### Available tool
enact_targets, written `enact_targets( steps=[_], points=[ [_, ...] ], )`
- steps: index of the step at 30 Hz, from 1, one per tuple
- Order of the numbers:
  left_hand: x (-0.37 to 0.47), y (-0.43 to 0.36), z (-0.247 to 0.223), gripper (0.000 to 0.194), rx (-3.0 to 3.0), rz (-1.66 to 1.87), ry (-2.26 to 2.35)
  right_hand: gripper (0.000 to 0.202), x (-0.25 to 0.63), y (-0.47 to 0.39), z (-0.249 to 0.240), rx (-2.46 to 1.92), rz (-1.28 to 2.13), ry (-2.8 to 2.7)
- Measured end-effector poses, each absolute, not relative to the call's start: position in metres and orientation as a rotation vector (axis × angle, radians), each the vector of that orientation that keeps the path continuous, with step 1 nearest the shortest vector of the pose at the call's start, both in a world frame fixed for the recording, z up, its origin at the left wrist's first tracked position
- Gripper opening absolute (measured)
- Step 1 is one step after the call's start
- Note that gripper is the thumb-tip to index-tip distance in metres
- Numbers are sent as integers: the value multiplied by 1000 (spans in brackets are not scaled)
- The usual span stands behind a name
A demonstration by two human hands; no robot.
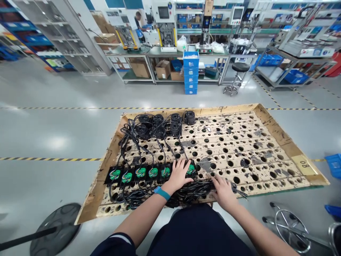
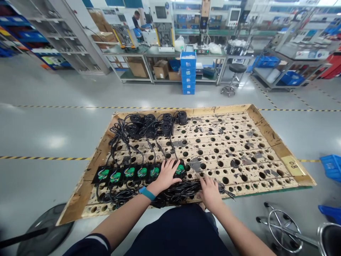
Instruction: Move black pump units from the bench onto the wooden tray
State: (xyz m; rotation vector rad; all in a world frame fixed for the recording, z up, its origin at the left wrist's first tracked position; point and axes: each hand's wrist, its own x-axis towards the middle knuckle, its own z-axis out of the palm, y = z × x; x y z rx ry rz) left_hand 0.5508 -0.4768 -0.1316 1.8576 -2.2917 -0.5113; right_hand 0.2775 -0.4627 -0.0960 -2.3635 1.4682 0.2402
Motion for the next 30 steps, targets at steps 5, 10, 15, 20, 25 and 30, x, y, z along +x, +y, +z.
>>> enact_targets(
  steps=[5,10,15,20,25,30],
  points=[
    [552,-478,-132,100,1863,-539,-2305,39,246,-487,-84,-2430,330,1279],
    [554,-479,-132,95,1851,-541,-2301,35,262,-508,-72,-2505,283,1254],
    [557,-474,-137,93,1836,-541,-2273,55,295,-499,-75,-2373,348,1377],
    [560,-470,-139,101,1861,-522,-2157,58,347,-488,-71,-2480,162,1225],
    [560,-471,-137,96,1903,-541,-2095,67,377,-487,-81,-2445,265,1288],
    [559,-471,-139,96,1878,-530,-2090,70,381,-487,-95,-2394,260,1309]
  ],
)
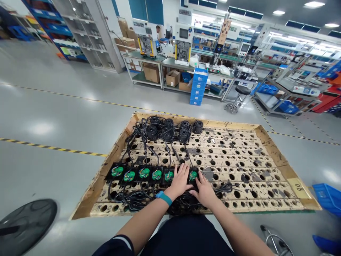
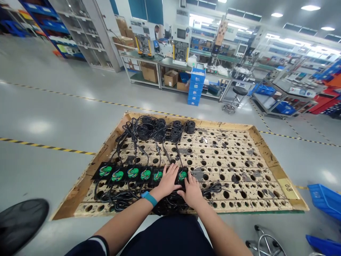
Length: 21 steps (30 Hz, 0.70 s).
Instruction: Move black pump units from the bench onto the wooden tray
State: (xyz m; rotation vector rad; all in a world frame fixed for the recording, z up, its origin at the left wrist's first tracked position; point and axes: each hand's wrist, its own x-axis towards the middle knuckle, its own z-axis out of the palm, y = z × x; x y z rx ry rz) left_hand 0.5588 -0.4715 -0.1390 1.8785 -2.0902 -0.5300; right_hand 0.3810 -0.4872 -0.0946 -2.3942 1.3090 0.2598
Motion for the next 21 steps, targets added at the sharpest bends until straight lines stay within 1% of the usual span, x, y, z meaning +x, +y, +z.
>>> enact_targets(
  steps=[8,14,16,18,21],
  points=[
    [558,-471,-142,93,1861,-558,-2080,70,379,-486,-98,-2249,201,1311],
    [567,-475,-140,97,1817,-613,-2117,89,384,-472,-106,-2098,48,1280],
    [569,-477,-139,96,1818,-631,-2133,90,380,-464,-103,-2104,30,1273],
    [571,-478,-137,94,1838,-627,-2151,85,365,-450,-97,-2128,-44,1276],
    [573,-479,-135,91,1859,-599,-2186,65,315,-417,-92,-2081,-328,1364]
  ],
)
